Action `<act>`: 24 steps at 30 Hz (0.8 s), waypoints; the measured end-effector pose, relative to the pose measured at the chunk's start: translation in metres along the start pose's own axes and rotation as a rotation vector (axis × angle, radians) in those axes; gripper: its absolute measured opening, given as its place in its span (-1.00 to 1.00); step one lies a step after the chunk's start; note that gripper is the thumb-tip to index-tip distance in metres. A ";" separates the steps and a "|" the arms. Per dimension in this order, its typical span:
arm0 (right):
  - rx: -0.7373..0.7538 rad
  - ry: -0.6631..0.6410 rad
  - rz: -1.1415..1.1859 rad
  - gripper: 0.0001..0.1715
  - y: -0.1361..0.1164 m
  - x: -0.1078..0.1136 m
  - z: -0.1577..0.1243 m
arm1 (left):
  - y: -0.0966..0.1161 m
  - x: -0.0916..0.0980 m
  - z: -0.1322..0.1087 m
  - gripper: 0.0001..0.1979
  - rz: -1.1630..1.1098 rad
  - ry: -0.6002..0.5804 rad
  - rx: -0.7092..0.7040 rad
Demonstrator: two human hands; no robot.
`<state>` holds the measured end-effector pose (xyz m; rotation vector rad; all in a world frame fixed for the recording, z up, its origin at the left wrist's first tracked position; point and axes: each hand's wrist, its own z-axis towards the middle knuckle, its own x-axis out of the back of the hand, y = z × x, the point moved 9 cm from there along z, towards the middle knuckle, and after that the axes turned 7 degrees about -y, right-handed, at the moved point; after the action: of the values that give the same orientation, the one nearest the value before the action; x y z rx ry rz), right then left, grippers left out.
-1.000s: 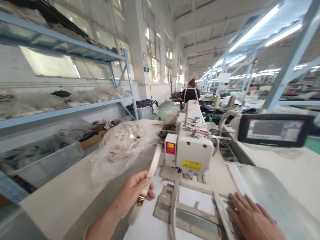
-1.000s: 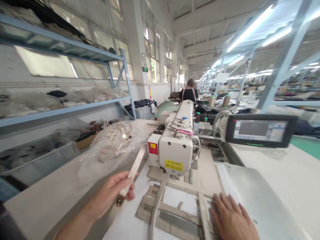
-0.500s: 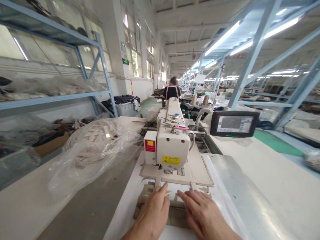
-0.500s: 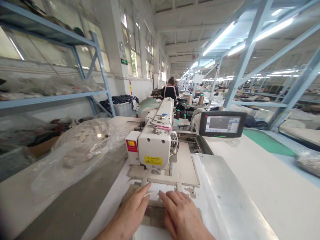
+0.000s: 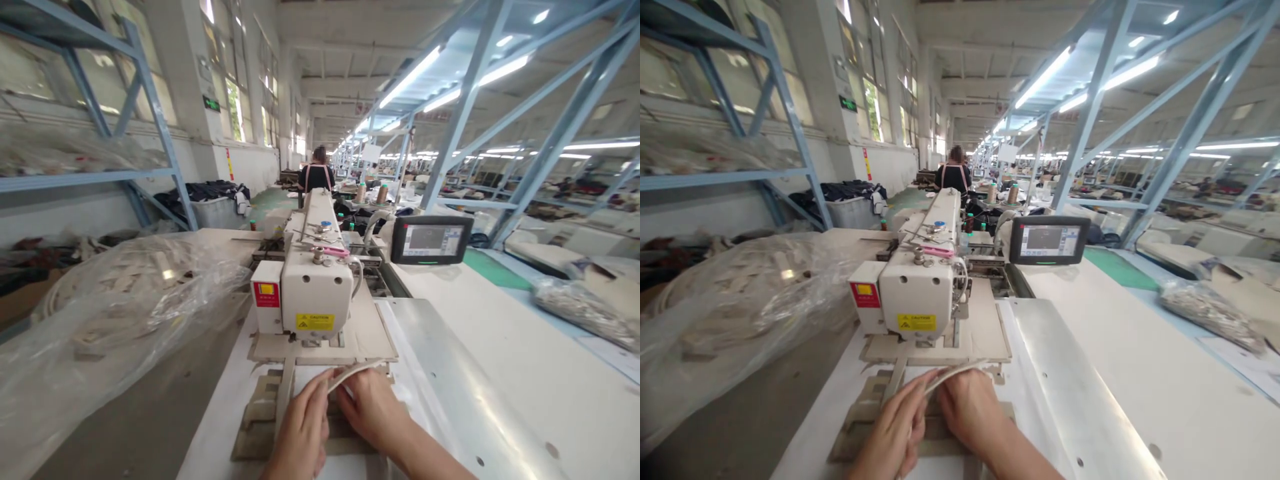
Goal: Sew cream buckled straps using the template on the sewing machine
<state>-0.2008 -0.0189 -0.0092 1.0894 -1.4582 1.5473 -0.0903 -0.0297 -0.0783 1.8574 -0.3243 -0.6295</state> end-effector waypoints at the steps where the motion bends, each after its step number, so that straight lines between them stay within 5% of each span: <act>1: -0.007 0.007 0.002 -0.74 0.003 0.000 0.000 | -0.002 0.001 0.003 -0.22 0.002 -0.007 0.008; 4: -0.117 0.076 -0.045 -0.79 0.024 0.001 0.000 | -0.002 0.003 0.010 -0.26 -0.024 0.027 0.008; 7: -0.156 0.169 -0.067 -0.81 0.039 0.005 0.006 | 0.002 -0.002 0.013 -0.56 -0.075 0.057 0.007; 10: -0.052 0.204 -0.062 -0.53 0.037 0.004 0.019 | -0.001 -0.010 0.018 -0.74 -0.104 0.052 0.059; 15: 0.096 0.063 -0.140 -0.61 0.019 -0.008 0.038 | -0.014 -0.010 0.032 -0.61 -0.073 0.105 0.132; 24: -0.017 0.022 -0.199 -0.71 0.018 -0.012 0.043 | -0.002 -0.016 0.028 -0.40 -0.181 -0.008 0.058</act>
<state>-0.2088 -0.0626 -0.0267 1.1660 -1.3040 1.4004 -0.1194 -0.0423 -0.0836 1.9547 -0.1826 -0.7577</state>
